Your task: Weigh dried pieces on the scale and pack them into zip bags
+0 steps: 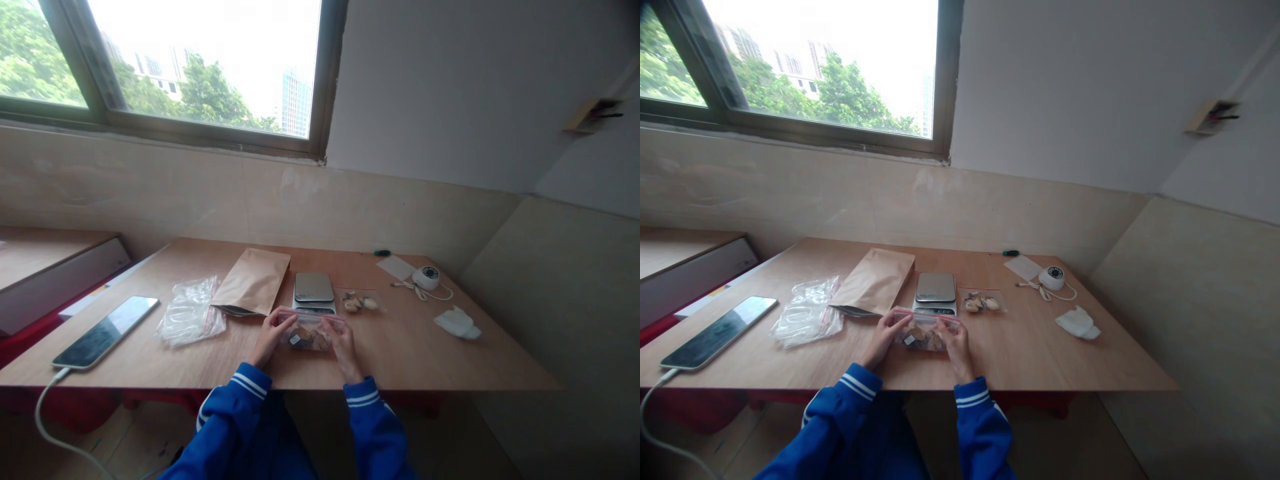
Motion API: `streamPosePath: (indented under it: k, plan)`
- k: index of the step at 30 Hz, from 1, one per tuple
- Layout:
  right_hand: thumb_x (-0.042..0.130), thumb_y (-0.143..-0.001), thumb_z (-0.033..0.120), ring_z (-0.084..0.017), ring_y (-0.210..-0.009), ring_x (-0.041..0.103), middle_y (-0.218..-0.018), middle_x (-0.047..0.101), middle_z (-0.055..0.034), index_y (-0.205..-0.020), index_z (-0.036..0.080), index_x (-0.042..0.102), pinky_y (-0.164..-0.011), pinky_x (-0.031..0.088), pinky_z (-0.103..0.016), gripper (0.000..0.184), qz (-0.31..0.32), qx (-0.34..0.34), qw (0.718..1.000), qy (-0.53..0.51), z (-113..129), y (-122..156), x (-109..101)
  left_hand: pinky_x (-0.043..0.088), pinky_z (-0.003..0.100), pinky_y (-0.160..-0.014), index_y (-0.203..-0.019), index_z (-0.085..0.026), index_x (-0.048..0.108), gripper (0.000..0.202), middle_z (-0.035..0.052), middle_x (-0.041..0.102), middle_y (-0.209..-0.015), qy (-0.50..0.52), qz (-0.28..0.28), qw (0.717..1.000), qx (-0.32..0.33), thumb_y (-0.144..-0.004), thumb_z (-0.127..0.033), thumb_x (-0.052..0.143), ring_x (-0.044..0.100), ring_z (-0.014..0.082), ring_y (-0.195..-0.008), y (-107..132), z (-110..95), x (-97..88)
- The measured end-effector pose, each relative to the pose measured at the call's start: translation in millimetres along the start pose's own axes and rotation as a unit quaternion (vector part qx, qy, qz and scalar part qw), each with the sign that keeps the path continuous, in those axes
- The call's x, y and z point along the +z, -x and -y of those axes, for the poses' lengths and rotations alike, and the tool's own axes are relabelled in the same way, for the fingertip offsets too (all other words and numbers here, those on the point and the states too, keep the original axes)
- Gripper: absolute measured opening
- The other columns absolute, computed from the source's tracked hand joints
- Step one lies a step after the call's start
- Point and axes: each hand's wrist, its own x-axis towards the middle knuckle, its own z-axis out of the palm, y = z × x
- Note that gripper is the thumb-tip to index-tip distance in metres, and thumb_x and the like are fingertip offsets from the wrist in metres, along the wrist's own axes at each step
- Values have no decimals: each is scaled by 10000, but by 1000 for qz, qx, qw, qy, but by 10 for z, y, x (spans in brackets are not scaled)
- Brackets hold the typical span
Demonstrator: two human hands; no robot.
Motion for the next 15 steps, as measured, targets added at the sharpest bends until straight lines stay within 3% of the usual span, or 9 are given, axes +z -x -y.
streamPosePath:
  k: [15]
  plan:
    - [753,-676,423,-183,-675,666,-692,687,-19,-752,171,671,-655,545,-291,276,15,-18,1000,-4,34,45,7,476,266,-742,-829,-158,661,251,29,675,-804,-9,9,1000,-11,-735,-389,690,619,179,-805,15,-31,-2]
